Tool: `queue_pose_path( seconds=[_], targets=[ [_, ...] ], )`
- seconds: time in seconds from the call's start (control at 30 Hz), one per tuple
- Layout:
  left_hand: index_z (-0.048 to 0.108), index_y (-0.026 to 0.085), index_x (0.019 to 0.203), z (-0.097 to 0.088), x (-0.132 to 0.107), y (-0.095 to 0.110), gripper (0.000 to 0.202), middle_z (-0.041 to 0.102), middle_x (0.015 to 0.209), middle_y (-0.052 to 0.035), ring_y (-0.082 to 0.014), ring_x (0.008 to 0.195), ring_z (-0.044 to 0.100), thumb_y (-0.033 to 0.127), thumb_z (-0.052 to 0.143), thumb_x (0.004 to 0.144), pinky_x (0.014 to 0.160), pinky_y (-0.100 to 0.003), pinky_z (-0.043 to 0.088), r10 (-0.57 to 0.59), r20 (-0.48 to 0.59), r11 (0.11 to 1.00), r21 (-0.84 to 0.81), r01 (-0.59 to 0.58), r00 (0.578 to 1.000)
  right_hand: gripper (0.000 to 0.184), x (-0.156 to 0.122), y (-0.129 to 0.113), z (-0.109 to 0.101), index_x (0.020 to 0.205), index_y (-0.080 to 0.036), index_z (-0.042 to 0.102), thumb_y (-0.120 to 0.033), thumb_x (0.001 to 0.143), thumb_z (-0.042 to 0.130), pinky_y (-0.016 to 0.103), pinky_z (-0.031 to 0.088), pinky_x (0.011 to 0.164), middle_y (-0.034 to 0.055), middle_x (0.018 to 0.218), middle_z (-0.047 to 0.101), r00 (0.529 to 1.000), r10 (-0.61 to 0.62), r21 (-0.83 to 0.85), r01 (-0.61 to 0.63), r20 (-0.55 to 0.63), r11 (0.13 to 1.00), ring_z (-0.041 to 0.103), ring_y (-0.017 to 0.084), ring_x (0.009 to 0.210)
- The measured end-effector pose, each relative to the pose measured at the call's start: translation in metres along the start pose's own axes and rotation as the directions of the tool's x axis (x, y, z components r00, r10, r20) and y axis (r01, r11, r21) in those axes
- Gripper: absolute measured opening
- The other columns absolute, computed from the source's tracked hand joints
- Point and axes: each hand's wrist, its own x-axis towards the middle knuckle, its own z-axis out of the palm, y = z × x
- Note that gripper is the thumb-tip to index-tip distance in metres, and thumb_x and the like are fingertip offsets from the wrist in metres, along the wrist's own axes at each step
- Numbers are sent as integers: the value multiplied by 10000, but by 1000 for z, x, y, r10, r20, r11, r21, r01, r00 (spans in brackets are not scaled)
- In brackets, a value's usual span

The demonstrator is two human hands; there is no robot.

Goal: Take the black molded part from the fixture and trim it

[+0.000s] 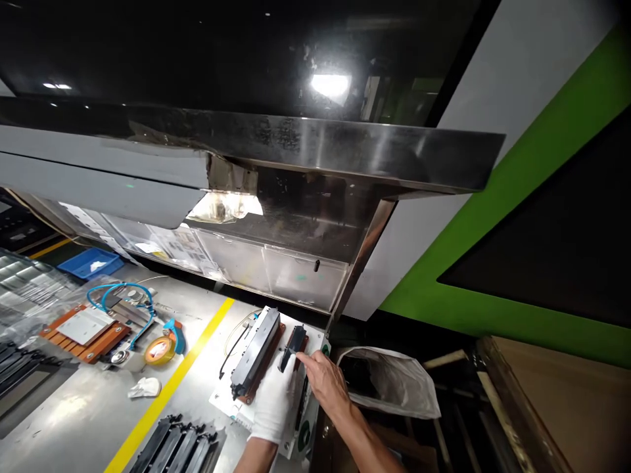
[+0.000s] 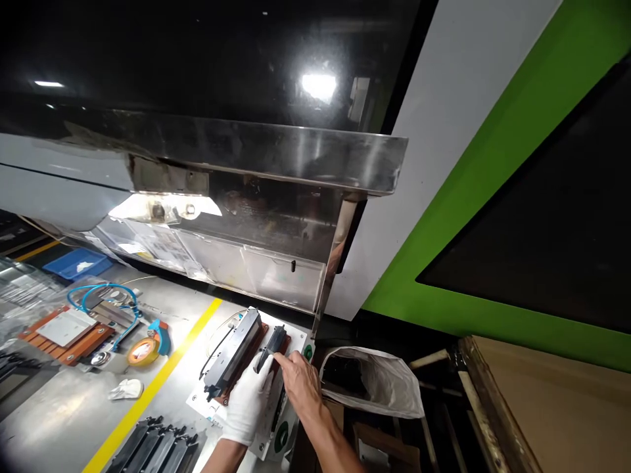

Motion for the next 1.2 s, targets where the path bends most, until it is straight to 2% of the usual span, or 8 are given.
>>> queue_pose_path(
  seconds=[0.17,0.4,0.53,0.83,0.93,1.03,1.13,1.2],
  targets=[
    [535,206,1453,-6,2,6,466,636,1433,-152,-280,1168,703,199,396,1008,919,-389,638,7,-4,999,47,-7,1000,415,3,1,1,1304,-396,648,-193,1015,430,254,401,654,9,955,685,999,-4,1,4,36,1000,684,148,828],
    [577,204,1407,-21,6,17,521,672,1368,-135,-280,1086,713,63,405,936,838,-371,648,-39,64,994,108,32,997,388,12,-2,-6,1246,-407,662,-214,1022,410,277,383,639,6,943,691,998,6,-26,-4,63,1000,694,162,824],
    [541,243,1449,-19,8,18,625,673,1339,-144,-286,1032,717,14,387,889,730,-366,655,-51,90,987,154,36,995,411,13,-1,-5,1257,-405,655,-194,1019,395,275,396,651,6,949,689,999,1,-52,2,46,999,688,157,822],
    [477,291,1492,-10,10,16,624,682,1154,-155,-285,862,733,76,329,925,571,-401,634,-78,79,985,158,65,994,409,20,-1,-5,1253,-370,674,-199,1030,376,271,422,662,19,961,701,1000,11,-31,-10,11,999,704,173,828],
    [486,285,1481,-12,13,17,584,687,1153,-151,-282,878,736,105,343,945,619,-401,638,-95,87,990,108,86,992,385,23,-1,-5,1229,-361,691,-216,1029,396,261,435,656,16,962,703,1000,13,-17,-13,5,1000,709,173,828],
    [445,253,1508,-14,10,15,549,696,1231,-151,-291,1000,732,159,378,971,722,-411,656,-94,51,995,-7,95,994,419,17,1,-1,1334,-351,651,-202,1025,409,253,485,726,28,1013,698,999,42,54,-40,-33,998,713,174,890],
    [442,170,1484,-11,-7,3,490,691,1321,-151,-252,1195,683,271,422,1005,995,-428,621,-37,-130,989,-149,17,991,472,-2,1,6,1418,-297,604,-177,1025,371,266,522,811,62,1061,685,992,98,159,-85,-76,984,708,181,940],
    [517,155,1404,-4,-25,-11,433,697,1338,-149,-228,1249,663,297,470,998,1077,-409,581,39,-257,989,-125,-73,966,473,-20,-3,11,1402,-285,622,-192,1030,346,274,534,809,70,1036,682,992,104,211,-87,-71,974,706,188,924]
  ],
)
